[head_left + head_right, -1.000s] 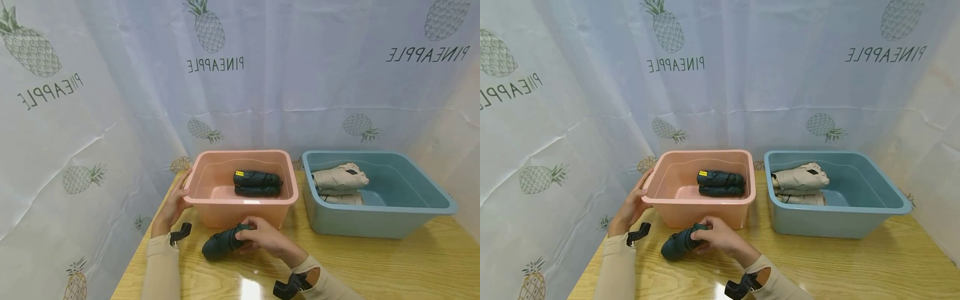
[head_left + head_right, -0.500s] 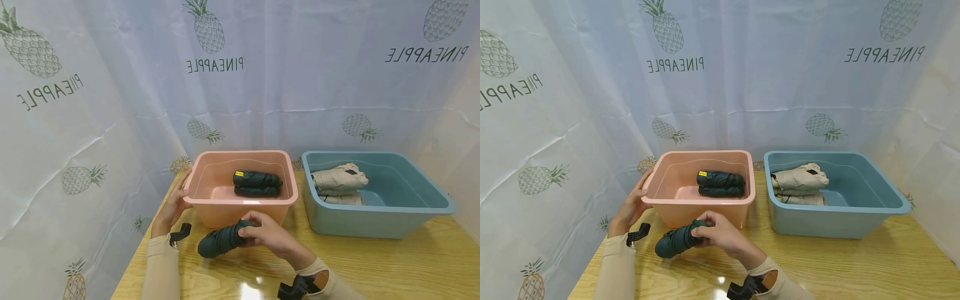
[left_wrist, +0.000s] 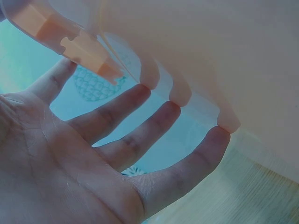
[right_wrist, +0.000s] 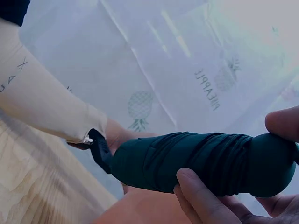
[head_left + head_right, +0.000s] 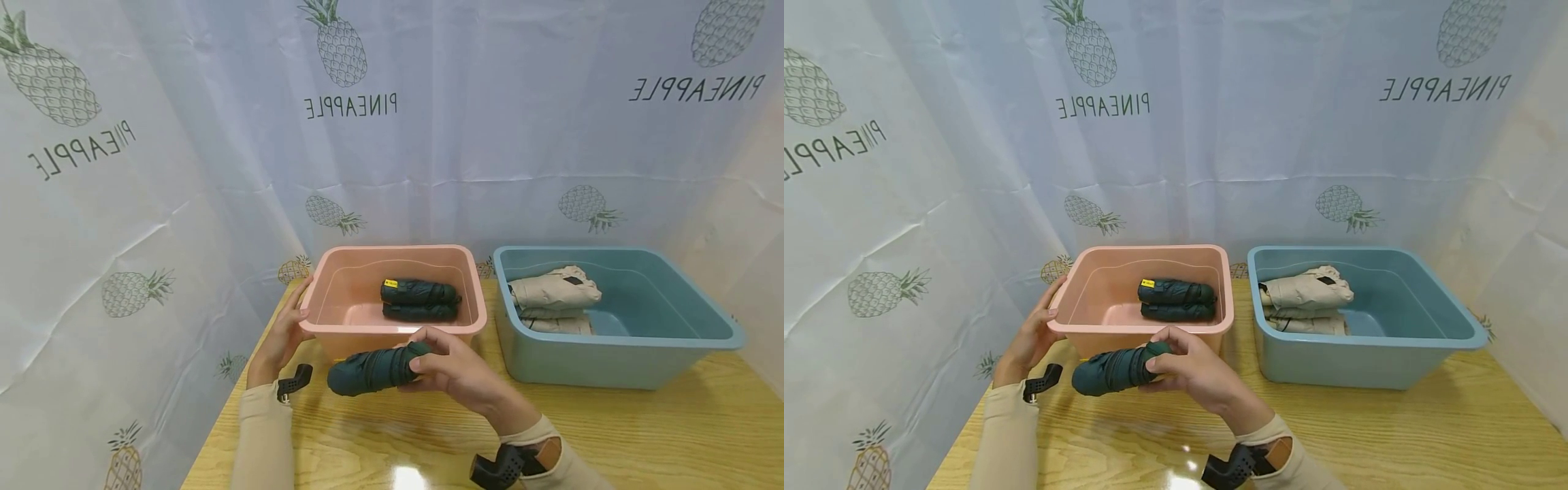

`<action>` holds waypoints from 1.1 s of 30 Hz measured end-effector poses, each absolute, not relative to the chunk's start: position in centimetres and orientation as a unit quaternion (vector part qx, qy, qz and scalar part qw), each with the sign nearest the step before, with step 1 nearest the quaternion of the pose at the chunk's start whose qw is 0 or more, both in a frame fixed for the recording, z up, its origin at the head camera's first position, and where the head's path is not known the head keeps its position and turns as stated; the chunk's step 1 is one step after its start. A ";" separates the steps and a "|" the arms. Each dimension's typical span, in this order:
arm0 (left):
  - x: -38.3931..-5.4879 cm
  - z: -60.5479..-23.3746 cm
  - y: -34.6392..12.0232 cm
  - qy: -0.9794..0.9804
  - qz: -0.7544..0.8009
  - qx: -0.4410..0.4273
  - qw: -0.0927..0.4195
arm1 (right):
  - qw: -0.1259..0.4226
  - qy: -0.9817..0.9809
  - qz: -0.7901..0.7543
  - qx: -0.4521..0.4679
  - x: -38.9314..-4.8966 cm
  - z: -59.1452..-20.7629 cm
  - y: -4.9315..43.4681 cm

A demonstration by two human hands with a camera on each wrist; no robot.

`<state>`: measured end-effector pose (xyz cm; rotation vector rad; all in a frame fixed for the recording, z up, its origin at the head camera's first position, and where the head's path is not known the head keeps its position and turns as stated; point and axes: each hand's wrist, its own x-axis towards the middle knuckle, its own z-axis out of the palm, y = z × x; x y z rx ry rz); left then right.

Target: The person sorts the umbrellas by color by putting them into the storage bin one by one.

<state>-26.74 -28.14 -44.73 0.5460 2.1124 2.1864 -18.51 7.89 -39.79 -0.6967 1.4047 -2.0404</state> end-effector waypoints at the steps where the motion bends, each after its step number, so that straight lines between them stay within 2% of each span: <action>1: -26.7 -44.7 -28.1 0.684 0.707 0.177 0.027 | 0.281 0.519 -0.763 -0.262 -18.5 -39.6 8.1; 12: -26.5 -44.6 -28.2 0.689 0.701 0.182 0.030 | 0.280 0.486 -0.776 -0.287 -17.9 -37.8 9.6; 22: -26.4 -44.5 -28.0 0.685 0.705 0.181 0.030 | 0.248 0.459 -0.794 -0.313 -17.9 -36.7 11.2; 33: -26.5 -44.6 -28.0 0.677 0.714 0.178 0.032 | 0.227 0.455 -0.819 -0.265 -19.0 -36.0 12.0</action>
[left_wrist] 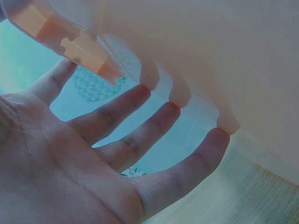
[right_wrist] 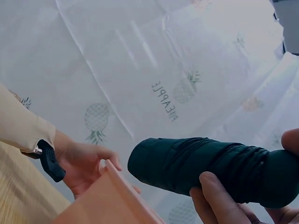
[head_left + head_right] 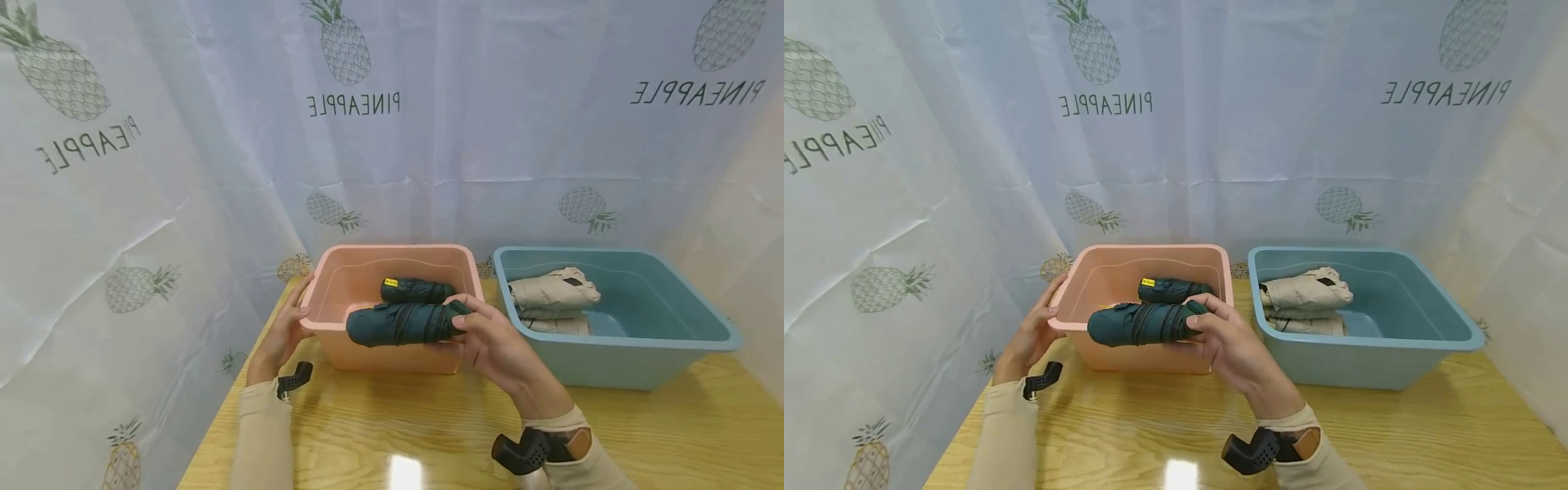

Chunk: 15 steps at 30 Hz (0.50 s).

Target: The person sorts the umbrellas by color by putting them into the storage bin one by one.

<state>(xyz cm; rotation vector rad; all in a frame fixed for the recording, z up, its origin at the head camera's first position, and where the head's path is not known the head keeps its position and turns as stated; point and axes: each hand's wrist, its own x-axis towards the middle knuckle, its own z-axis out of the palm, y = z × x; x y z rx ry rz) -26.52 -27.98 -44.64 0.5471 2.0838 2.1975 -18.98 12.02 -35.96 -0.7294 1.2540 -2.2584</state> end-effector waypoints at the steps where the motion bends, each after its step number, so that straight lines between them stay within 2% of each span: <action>1: -26.5 -44.6 -28.0 0.675 0.715 0.178 0.034 | 0.222 0.461 -0.819 -0.259 -19.2 -35.8 12.0; 11: -26.6 -44.5 -27.7 0.676 0.717 0.171 0.030 | 0.174 0.523 -0.807 -0.212 -21.3 -34.1 11.5; 15: -26.5 -44.5 -27.9 0.674 0.719 0.167 0.028 | 0.176 0.567 -0.785 -0.175 -22.6 -33.1 11.2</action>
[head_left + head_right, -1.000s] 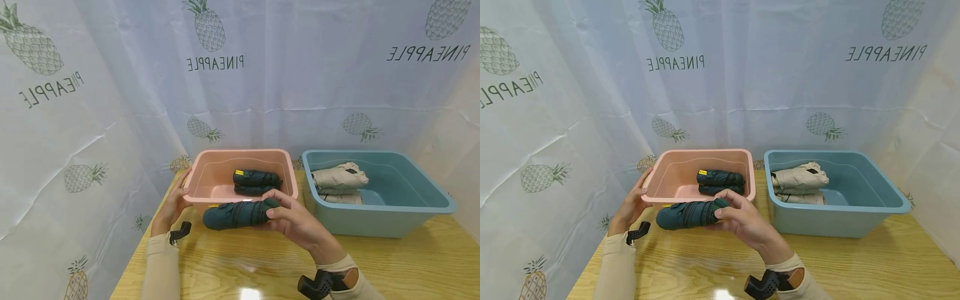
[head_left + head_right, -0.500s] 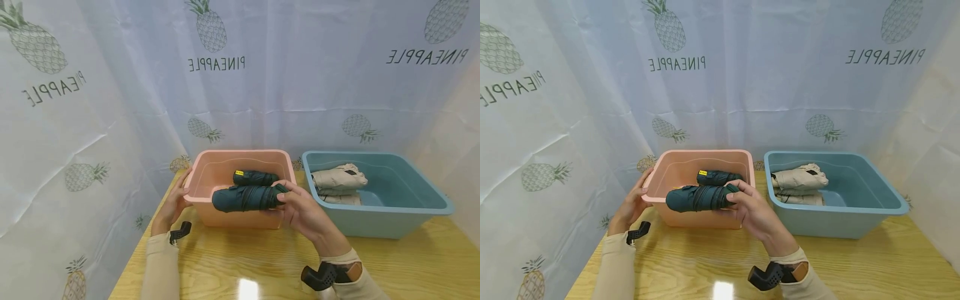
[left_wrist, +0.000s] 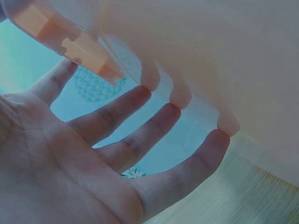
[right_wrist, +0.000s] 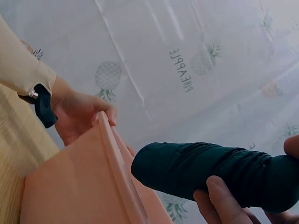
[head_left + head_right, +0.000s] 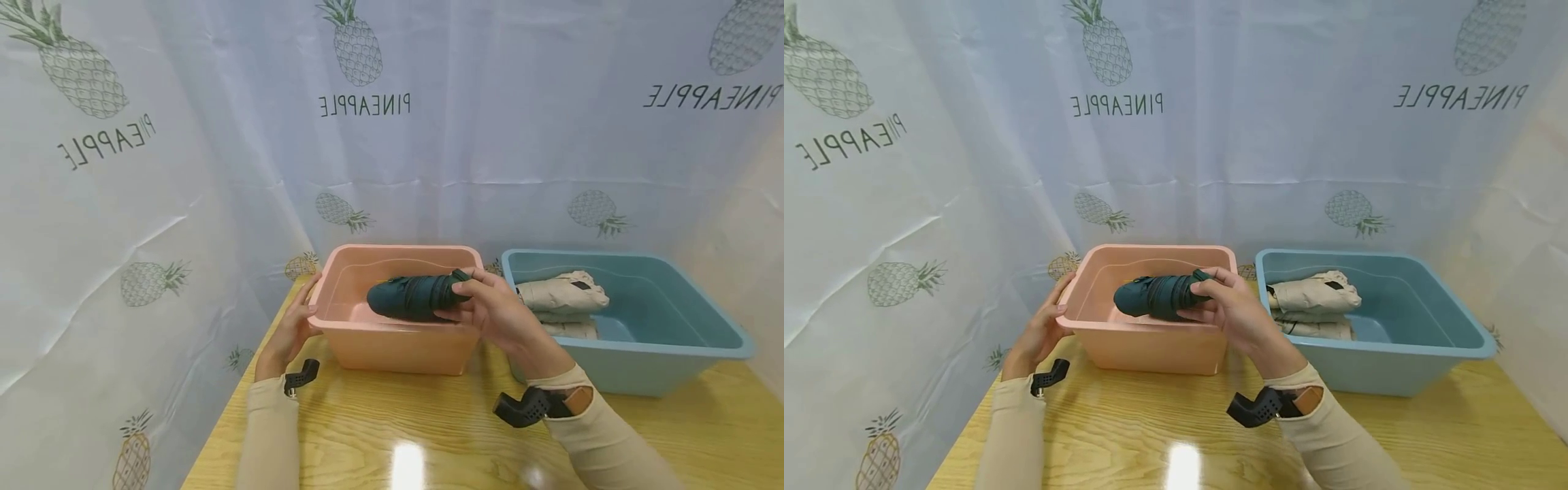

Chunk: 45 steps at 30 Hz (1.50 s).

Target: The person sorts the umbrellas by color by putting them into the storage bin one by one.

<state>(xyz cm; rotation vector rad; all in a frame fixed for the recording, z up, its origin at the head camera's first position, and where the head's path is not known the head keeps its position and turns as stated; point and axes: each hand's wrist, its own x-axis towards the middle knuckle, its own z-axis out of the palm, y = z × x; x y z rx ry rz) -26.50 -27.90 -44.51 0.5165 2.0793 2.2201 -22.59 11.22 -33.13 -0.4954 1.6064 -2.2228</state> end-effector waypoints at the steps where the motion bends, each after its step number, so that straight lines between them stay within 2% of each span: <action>1: -26.5 -44.5 -27.9 0.674 0.719 0.166 0.027 | 0.176 0.576 -0.780 -0.169 -23.0 -32.9 11.2; 15: -26.1 -44.4 -28.2 0.681 0.714 0.163 0.020 | 0.155 0.644 -0.742 -0.098 -28.9 -31.2 8.5; 24: -26.2 -44.6 -28.2 0.678 0.715 0.170 0.021 | 0.187 0.615 -0.766 -0.022 -32.0 -31.9 7.0; 36: -26.4 -44.9 -27.9 0.677 0.716 0.171 0.024 | 0.234 0.628 -0.741 0.039 -33.4 -33.4 7.9; 45: -26.5 -44.7 -28.1 0.686 0.708 0.167 0.023 | 0.230 0.589 -0.773 0.048 -33.7 -33.3 9.0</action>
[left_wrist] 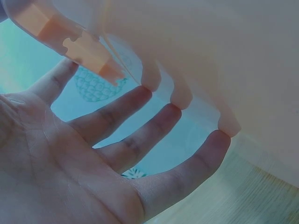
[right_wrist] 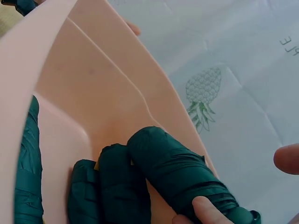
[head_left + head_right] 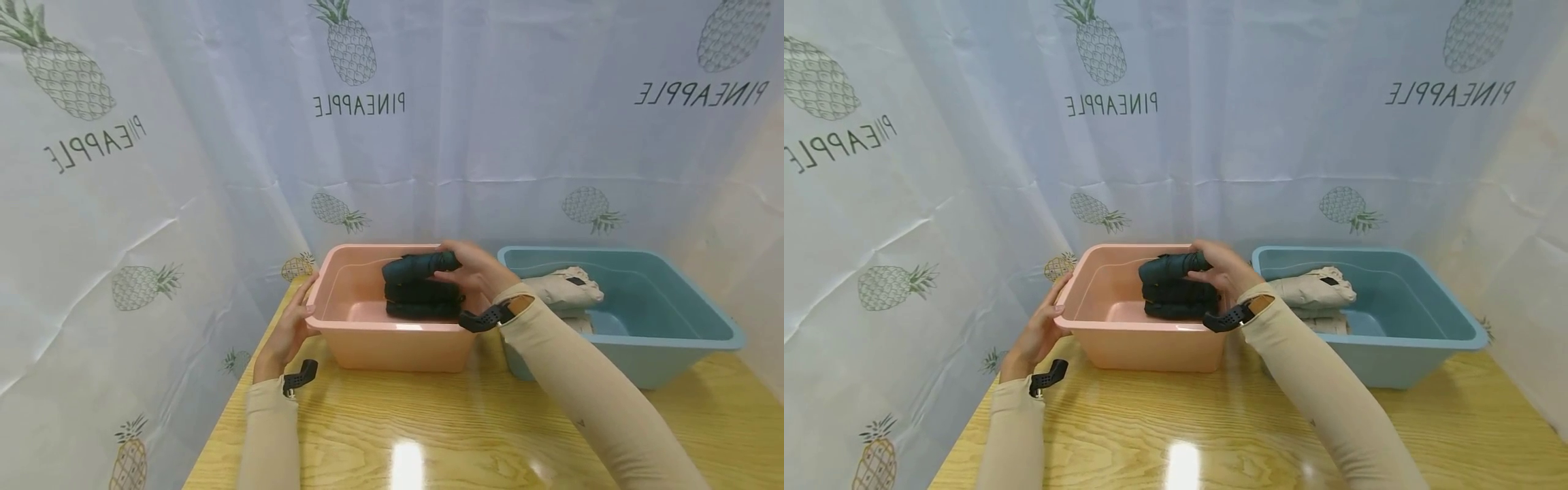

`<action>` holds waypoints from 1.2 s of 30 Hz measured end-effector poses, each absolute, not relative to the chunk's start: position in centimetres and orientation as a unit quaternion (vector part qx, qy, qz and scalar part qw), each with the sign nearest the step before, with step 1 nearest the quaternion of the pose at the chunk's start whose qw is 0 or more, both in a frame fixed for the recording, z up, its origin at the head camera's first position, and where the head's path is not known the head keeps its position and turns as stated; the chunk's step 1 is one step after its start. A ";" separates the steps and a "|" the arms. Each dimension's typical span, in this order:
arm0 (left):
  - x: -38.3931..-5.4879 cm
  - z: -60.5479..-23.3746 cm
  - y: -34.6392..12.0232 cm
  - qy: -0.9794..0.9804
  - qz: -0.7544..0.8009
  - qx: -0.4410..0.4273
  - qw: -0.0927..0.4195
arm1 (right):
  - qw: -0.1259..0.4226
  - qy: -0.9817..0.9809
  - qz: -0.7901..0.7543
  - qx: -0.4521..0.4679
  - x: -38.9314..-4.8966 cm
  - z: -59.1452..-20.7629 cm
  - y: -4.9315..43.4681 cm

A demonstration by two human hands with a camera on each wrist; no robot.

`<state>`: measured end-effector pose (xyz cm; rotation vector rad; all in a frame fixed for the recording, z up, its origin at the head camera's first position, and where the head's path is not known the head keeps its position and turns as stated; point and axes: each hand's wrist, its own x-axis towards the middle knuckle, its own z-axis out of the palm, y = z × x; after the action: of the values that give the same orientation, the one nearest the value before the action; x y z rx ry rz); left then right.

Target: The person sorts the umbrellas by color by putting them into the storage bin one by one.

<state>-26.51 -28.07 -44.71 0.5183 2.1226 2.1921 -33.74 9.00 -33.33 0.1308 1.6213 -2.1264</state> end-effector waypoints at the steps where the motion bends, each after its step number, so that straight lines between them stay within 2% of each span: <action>1: -26.5 -44.7 -28.1 0.686 0.708 0.167 0.023 | 0.227 0.590 -0.773 0.045 -33.7 -33.3 9.1; 7: -26.5 -44.7 -28.0 0.687 0.707 0.166 0.024 | 0.210 0.643 -0.737 0.015 -33.4 -32.7 9.6; 13: -26.4 -44.6 -27.9 0.689 0.705 0.164 0.026 | 0.222 0.685 -0.694 -0.017 -32.8 -32.0 10.3; 23: -26.3 -44.7 -27.9 0.685 0.707 0.173 0.024 | 0.213 0.687 -0.691 -0.073 -31.6 -31.3 11.0; 36: -26.3 -44.6 -27.8 0.689 0.704 0.171 0.024 | 0.166 0.764 -0.591 -0.199 -27.3 -31.0 12.4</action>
<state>-26.28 -27.79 -44.56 0.5297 2.1318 2.1772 -27.32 12.43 -31.02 -0.5676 2.1756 -1.6835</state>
